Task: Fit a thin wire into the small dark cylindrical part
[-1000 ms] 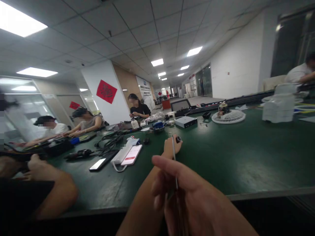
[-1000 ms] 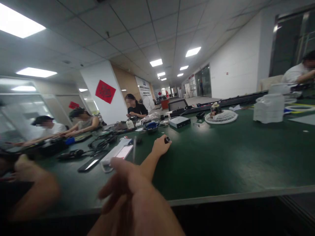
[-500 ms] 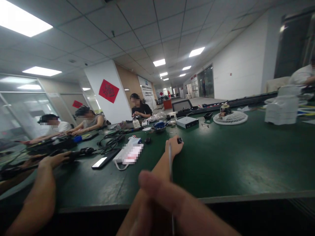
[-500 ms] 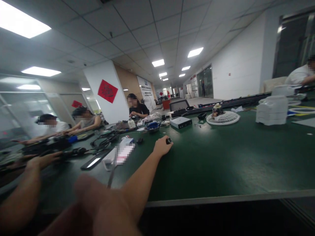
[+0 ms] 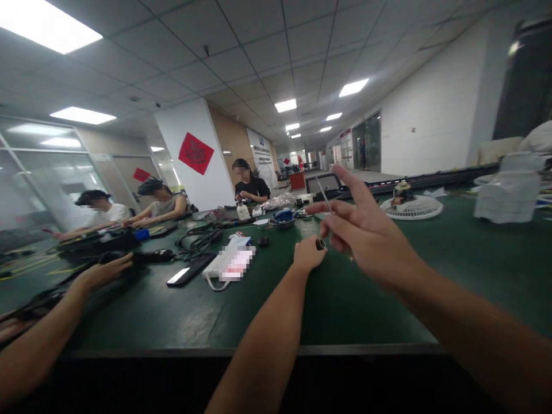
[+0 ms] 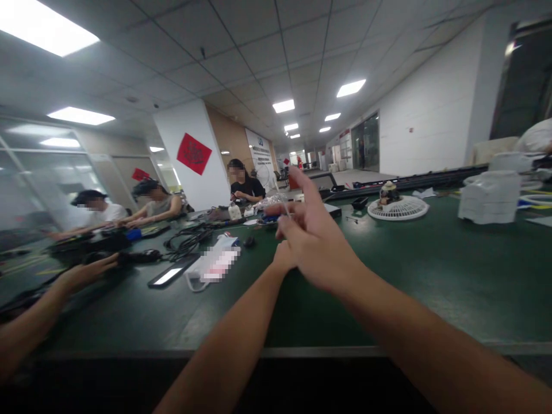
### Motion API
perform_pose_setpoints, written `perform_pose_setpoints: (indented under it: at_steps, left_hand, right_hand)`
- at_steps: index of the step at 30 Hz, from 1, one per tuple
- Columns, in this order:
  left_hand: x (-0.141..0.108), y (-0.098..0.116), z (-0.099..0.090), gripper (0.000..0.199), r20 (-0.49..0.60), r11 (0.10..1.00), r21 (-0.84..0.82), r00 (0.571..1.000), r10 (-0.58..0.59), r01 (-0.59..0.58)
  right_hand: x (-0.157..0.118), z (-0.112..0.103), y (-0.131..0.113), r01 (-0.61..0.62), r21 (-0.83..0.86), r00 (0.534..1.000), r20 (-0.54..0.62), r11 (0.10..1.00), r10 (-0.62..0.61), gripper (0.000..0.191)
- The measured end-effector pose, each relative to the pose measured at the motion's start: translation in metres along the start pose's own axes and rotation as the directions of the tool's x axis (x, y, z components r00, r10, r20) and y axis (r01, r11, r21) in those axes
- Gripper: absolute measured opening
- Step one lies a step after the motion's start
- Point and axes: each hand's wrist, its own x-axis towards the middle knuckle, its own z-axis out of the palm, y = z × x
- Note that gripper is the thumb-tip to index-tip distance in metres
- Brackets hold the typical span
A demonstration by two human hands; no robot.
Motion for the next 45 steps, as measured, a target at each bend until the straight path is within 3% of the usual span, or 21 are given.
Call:
perform_pose_setpoints:
  at_steps: [2, 4, 8, 11, 14, 24, 30, 33, 37, 45]
  left_hand:
    - [0.002, -0.001, 0.000, 0.028, -0.013, 1.000, 0.012, 1.000, 0.019, -0.018]
    - [0.005, -0.001, 0.001, 0.026, -0.023, 0.999, 0.029, 1.000, 0.020, -0.019]
    - [0.008, -0.003, 0.002, 0.024, -0.033, 0.999, 0.047, 0.999, 0.024, -0.022]
    - [0.007, -0.004, 0.003, 0.026, -0.031, 0.999, 0.047, 0.999, 0.019, -0.017]
    - [0.006, -0.003, 0.002, 0.026, -0.026, 0.999, 0.033, 0.999, 0.019, -0.018]
    - [0.004, -0.001, 0.003, 0.034, -0.013, 0.990, -0.028, 0.991, 0.135, -0.135]
    - [0.007, -0.007, 0.005, 0.036, -0.028, 0.987, -0.043, 0.988, 0.153, -0.154]
    - [0.007, -0.005, 0.005, 0.037, -0.036, 0.985, -0.036, 0.986, 0.165, -0.166]
    - [0.005, -0.001, 0.003, 0.032, -0.029, 0.982, -0.018, 0.981, 0.190, -0.190]
    - [0.002, 0.001, -0.002, 0.026, -0.042, 0.976, 0.012, 0.975, 0.217, -0.216]
  right_hand:
    - [0.041, -0.023, 0.038, 0.134, -0.384, 0.986, -0.044, 0.914, -0.163, 0.049]
    - [0.062, -0.049, 0.087, 0.131, -0.661, 0.987, 0.016, 0.739, -0.160, 0.035]
    - [0.054, -0.092, 0.166, -0.022, -0.852, 0.997, 0.023, 0.523, 0.080, 0.039]
    - [0.039, -0.109, 0.187, -0.024, -0.885, 0.986, 0.057, 0.466, 0.159, 0.036]
    - [0.036, -0.112, 0.189, 0.013, -0.910, 0.971, 0.110, 0.415, 0.211, 0.032]
    - [0.037, -0.104, 0.188, 0.014, -0.927, 0.950, 0.128, 0.374, 0.283, 0.025]
    - [0.034, -0.100, 0.182, 0.074, -0.898, 0.951, 0.195, 0.434, 0.241, 0.028]
    - [0.036, -0.102, 0.184, 0.032, -0.879, 0.962, 0.156, 0.475, 0.224, 0.030]
    - [0.038, -0.103, 0.187, -0.036, -0.887, 0.957, 0.101, 0.460, 0.270, 0.027]
    - [0.036, -0.095, 0.178, 0.003, -0.851, 0.967, 0.137, 0.525, 0.217, 0.025]
